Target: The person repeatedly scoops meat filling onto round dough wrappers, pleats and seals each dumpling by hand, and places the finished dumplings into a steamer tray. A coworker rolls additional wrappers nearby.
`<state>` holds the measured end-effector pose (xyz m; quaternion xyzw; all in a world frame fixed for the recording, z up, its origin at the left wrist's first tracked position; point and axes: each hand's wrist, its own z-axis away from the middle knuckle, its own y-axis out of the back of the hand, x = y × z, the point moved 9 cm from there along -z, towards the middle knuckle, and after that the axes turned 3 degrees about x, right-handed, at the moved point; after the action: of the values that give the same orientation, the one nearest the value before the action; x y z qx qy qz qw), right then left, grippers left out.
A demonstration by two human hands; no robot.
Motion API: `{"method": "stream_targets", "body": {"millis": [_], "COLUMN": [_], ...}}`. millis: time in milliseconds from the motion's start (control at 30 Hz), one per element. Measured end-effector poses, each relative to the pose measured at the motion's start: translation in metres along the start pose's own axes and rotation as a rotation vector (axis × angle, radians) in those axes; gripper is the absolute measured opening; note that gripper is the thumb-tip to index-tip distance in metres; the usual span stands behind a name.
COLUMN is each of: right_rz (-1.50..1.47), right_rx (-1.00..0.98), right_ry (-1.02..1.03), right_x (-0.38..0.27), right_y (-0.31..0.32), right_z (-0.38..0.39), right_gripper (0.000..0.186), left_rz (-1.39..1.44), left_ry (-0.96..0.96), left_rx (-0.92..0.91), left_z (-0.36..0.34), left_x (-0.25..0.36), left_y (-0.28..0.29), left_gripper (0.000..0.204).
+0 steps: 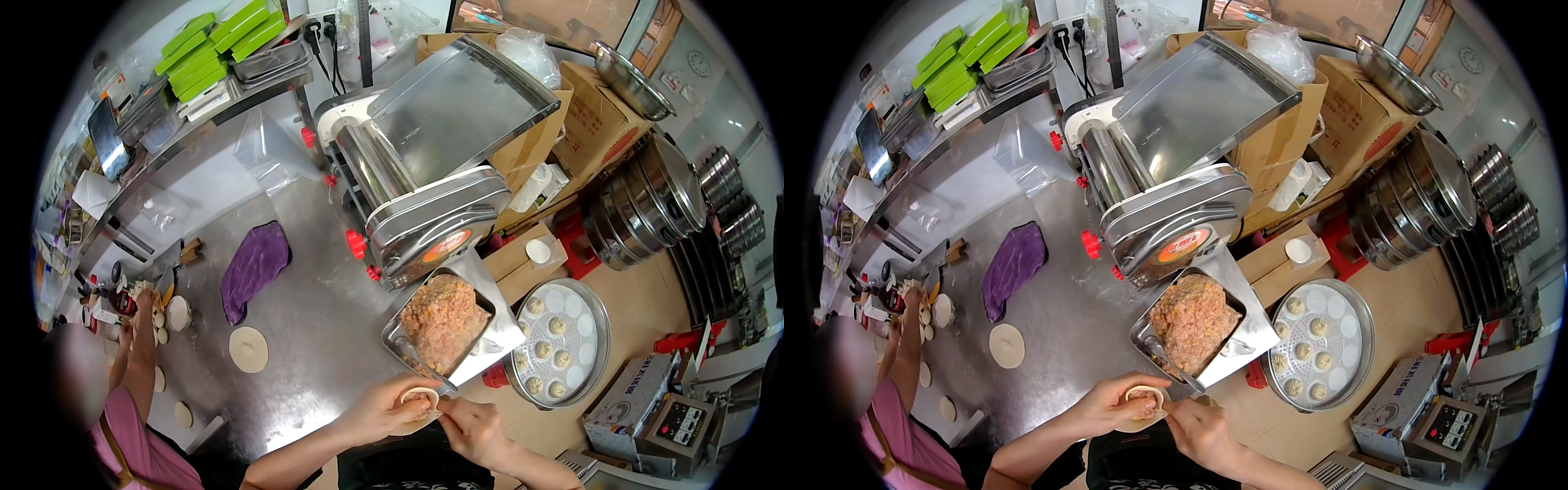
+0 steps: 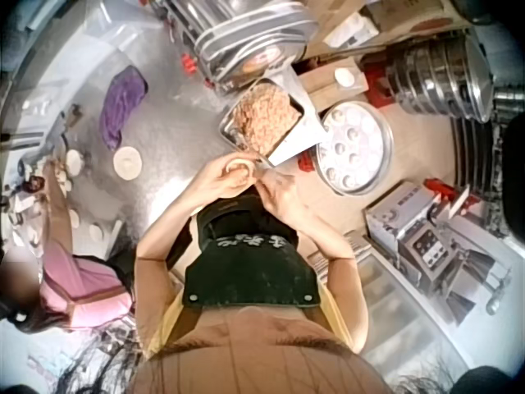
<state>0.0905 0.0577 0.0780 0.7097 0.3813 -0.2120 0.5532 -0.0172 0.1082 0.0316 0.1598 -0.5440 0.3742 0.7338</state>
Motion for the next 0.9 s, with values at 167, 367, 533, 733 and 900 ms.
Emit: {"method": "stream_targets", "body": {"millis": [167,367,533,733,900], "right_rz": [-0.087,-0.041,-0.038,-0.091,-0.107], "right_rx": [-0.024,0.064,0.106,0.106,0.106], "right_ry": [-0.147,-0.051,-0.080,-0.132,-0.093], "right_x": [0.003,-0.004,0.000,0.004,-0.002], "right_y": [0.001,0.011,-0.001,-0.014,-0.012], "right_z": [-0.007,-0.007,-0.003,-0.001,-0.004], "right_gripper": [0.027,0.026,0.024,0.021,0.022], "left_rz": [-0.206,0.190,0.463,0.805,0.838], "left_ry": [-0.096,-0.009,0.087,0.047,0.052], "left_rx": [-0.041,-0.050,0.101,0.259,0.219], "left_z": [-0.002,0.009,0.017,0.018,0.016], "left_x": [0.009,0.022,-0.003,-0.025,-0.038], "left_y": [-0.002,0.007,0.019,0.011,0.007], "left_gripper": [0.039,0.059,0.050,0.046,0.050]}}
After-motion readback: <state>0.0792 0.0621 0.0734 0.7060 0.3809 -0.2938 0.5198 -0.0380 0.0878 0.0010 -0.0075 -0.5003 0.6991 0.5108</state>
